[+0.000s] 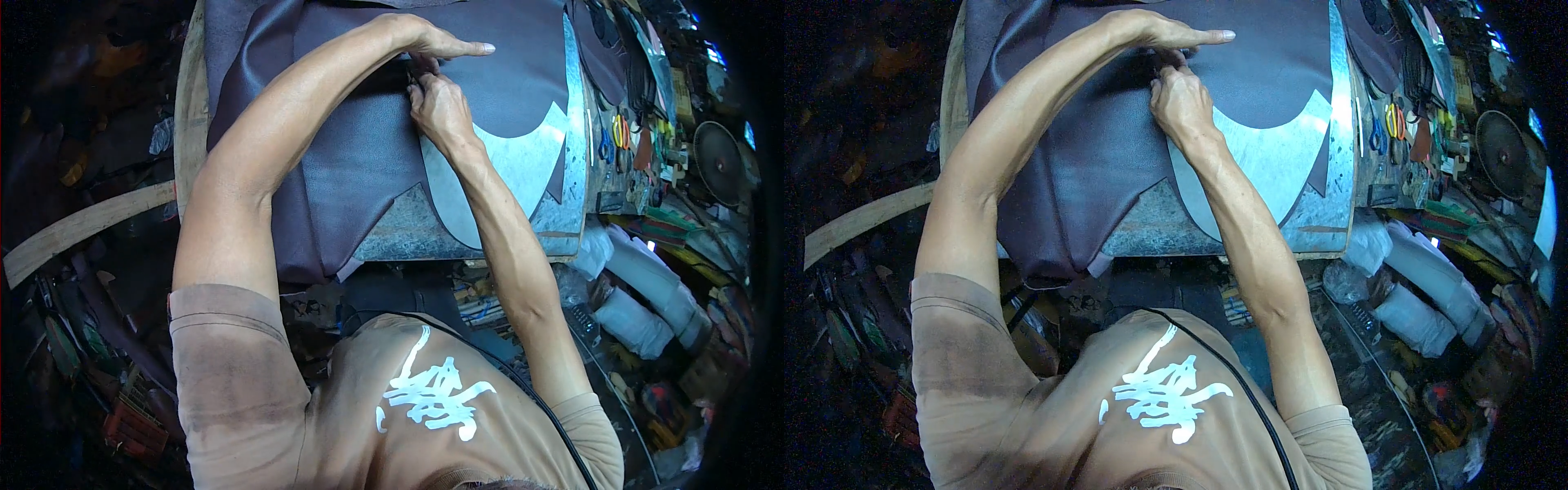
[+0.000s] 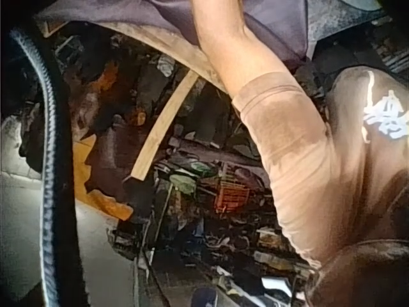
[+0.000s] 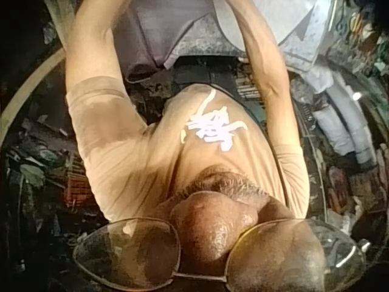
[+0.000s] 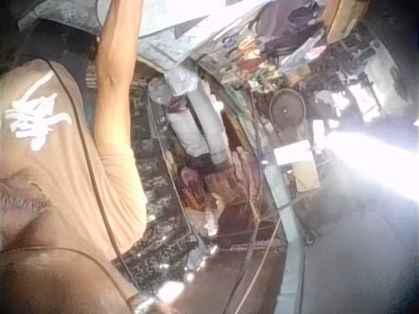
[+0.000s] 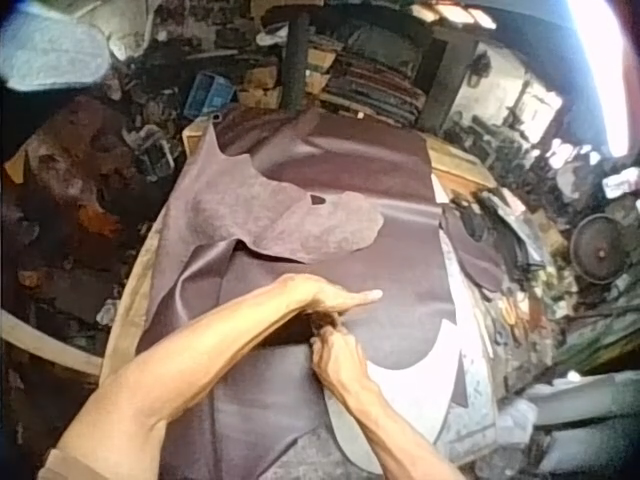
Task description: Using a metal template and a handheld blade to cut a specific pattern from a sheet of leather.
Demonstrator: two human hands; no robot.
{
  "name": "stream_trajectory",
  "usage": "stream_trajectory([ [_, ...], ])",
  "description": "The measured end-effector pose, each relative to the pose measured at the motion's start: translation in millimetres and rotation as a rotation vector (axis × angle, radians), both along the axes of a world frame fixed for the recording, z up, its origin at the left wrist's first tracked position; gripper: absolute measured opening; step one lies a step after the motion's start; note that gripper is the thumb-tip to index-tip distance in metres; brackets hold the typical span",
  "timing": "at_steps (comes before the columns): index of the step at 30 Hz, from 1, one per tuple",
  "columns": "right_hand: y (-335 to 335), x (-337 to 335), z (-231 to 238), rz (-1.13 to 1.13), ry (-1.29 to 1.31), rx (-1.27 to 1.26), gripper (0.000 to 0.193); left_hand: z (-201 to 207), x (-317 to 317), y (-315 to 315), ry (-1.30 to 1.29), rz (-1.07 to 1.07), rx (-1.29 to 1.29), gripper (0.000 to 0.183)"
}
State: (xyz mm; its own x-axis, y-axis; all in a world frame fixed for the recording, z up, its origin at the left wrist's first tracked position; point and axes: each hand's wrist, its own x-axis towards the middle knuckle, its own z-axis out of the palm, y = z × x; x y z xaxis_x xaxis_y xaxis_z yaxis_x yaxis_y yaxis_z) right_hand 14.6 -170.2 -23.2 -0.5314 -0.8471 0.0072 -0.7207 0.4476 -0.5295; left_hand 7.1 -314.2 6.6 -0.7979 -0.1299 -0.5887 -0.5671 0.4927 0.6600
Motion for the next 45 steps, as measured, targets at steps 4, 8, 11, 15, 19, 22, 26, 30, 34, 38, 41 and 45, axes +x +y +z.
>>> stream_trajectory([
  [4, 10.2, 5.4, 2.8, -0.011, -0.013, 0.012, 0.025, -0.3, 13.3, 6.0, 0.03, -0.03, -0.094, 0.111],
  [8, 20.7, 16.0, 13.5, 0.003, -0.054, 0.033, 0.026, -24.2, 15.3, -3.7, 0.088, -0.284, -0.359, 0.073],
  [11, 38.2, 20.8, 14.6, -0.01, -0.087, 0.058, 0.027, -22.5, 27.1, 8.0, 0.148, -0.402, -0.445, 0.033],
  [15, 63.1, 31.7, 15.0, -0.011, -0.117, 0.033, 0.028, -19.3, 50.7, 25.6, 0.239, -0.361, -0.534, 0.028],
  [19, 82.6, 44.4, 18.8, -0.019, -0.13, 0.052, 0.028, -20.7, 68.4, 41.8, 0.275, -0.343, -0.588, 0.045],
  [22, 98.0, 53.4, 23.8, -0.016, -0.107, 0.023, 0.028, -24.3, 74.3, 46.3, 0.291, -0.309, -0.621, 0.053],
  [26, 117.3, 65.1, 32.6, -0.033, -0.148, 0.052, 0.027, -29.6, 75.6, 46.2, 0.278, -0.318, -0.646, 0.055],
  [30, 136.7, 71.2, 38.7, -0.064, -0.187, 0.102, 0.026, -29.4, 76.7, 43.5, 0.302, -0.32, -0.649, 0.055],
  [34, 158.6, 74.7, 49.4, -0.064, -0.208, 0.13, 0.025, -28.3, 70.0, 44.0, 0.307, -0.325, -0.671, 0.055],
  [38, 178.7, 79.1, 47.5, -0.155, -0.2, 0.102, 0.026, -18.4, 52.1, 52.2, 0.306, -0.434, -0.708, 0.057],
  [41, 174.2, 84.6, 38.2, -0.103, -0.227, 0.114, 0.026, -34.8, 66.2, 63.8, 0.26, -0.406, -0.811, 0.062],
  [45, 178.4, 90.4, 36.7, -0.096, -0.202, 0.012, 0.025, -13.8, 85.6, 134.6, 0.29, -0.52, -0.923, 0.064],
])
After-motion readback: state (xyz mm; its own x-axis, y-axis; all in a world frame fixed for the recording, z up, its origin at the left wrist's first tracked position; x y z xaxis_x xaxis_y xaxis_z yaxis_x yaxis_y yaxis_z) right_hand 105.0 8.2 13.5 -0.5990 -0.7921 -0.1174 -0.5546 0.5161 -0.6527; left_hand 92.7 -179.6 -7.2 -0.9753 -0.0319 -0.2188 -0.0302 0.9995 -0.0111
